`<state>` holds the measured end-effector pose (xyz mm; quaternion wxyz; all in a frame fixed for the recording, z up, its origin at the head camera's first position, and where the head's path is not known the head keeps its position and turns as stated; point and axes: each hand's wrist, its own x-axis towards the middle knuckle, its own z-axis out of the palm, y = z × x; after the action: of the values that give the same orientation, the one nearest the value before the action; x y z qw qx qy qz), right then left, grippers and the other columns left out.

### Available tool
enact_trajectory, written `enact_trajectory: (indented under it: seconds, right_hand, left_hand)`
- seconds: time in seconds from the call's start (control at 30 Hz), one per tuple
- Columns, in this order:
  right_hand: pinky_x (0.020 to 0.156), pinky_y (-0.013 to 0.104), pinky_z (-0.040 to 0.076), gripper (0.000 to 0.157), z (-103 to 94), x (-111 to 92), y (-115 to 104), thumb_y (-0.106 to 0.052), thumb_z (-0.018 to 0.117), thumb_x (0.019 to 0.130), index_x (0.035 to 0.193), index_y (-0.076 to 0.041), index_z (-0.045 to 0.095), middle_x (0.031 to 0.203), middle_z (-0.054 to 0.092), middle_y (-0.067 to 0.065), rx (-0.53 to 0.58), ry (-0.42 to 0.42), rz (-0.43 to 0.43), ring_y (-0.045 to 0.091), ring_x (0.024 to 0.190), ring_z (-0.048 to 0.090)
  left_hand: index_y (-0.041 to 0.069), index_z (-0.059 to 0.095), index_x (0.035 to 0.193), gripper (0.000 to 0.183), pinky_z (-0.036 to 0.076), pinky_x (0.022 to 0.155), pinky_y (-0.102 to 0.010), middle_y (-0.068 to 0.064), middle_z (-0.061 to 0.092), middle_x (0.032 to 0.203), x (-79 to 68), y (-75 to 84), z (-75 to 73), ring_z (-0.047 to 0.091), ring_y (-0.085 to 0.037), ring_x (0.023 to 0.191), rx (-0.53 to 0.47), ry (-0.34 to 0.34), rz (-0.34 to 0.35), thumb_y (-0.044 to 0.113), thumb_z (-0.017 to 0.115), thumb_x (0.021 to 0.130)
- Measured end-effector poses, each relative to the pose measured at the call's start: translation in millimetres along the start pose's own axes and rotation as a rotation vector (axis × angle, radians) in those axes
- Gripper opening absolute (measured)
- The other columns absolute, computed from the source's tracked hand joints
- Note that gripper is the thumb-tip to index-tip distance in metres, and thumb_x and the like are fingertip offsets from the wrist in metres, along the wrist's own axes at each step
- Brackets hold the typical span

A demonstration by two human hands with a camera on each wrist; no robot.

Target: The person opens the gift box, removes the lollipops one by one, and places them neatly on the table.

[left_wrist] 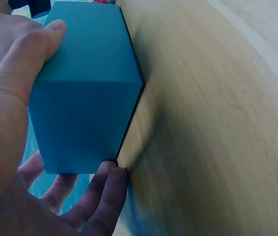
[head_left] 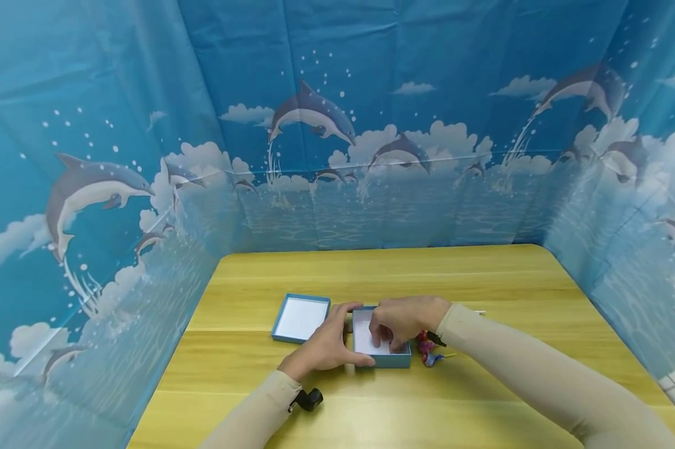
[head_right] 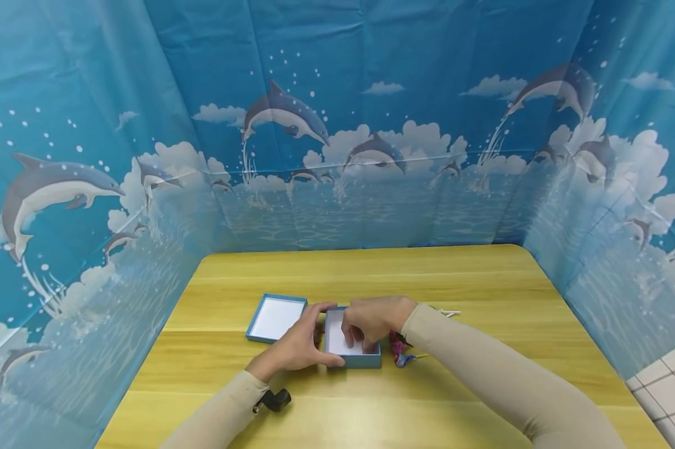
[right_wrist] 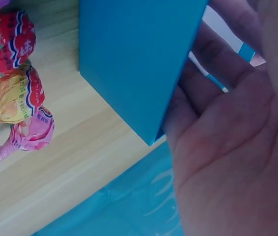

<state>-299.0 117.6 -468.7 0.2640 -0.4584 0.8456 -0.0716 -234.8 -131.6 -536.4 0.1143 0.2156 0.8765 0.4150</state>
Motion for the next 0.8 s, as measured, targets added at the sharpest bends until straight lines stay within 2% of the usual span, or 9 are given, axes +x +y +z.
enact_trajectory:
  seconds: [0.2, 0.33, 0.57, 0.8]
  right_hand:
    - [0.081, 0.018, 0.059, 0.017, 1.0, -1.2, 1.9, -0.004, 0.091, 0.102, 0.108, -0.02, 0.089, 0.094, 0.078, -0.013, 0.052, -0.006, 0.006, -0.003, 0.082, 0.065]
    - [0.083, 0.018, 0.06, 0.013, 2.5, -1.6, 3.9, -0.008, 0.088, 0.105, 0.11, -0.02, 0.088, 0.096, 0.077, -0.015, 0.092, 0.01, -0.005, -0.004, 0.084, 0.065]
    - [0.08, 0.017, 0.059, 0.006, 7.0, -0.6, 3.5, -0.018, 0.089, 0.107, 0.106, -0.023, 0.086, 0.095, 0.078, -0.016, 0.095, 0.073, -0.064, -0.005, 0.082, 0.065]
    - [0.08, 0.019, 0.061, 0.008, 8.8, 0.0, 4.7, -0.013, 0.086, 0.108, 0.109, -0.02, 0.086, 0.1, 0.08, -0.014, 0.104, 0.161, -0.127, -0.001, 0.085, 0.07]
  left_hand:
    - [0.03, 0.032, 0.182, 0.117, 0.058, 0.111, -0.043, -0.014, 0.046, 0.171, -0.2, -0.2, 0.9, 0.066, -0.018, 0.131, -0.004, 0.001, 0.002, 0.055, 0.101, 0.091]
    - [0.029, 0.032, 0.182, 0.117, 0.058, 0.11, -0.043, -0.013, 0.046, 0.17, -0.1, 0.0, 0.9, 0.066, -0.018, 0.13, 0.0, 0.0, 0.004, 0.056, 0.101, 0.091]
    - [0.03, 0.032, 0.182, 0.117, 0.06, 0.108, -0.04, -0.01, 0.045, 0.171, -1.5, -0.7, 1.2, 0.066, -0.02, 0.134, -0.003, 0.001, 0.006, 0.055, 0.101, 0.091]
    - [0.029, 0.032, 0.182, 0.117, 0.06, 0.103, -0.036, -0.01, 0.047, 0.169, -2.2, 2.0, -0.8, 0.064, -0.02, 0.132, 0.005, -0.002, 0.003, 0.054, 0.101, 0.091]
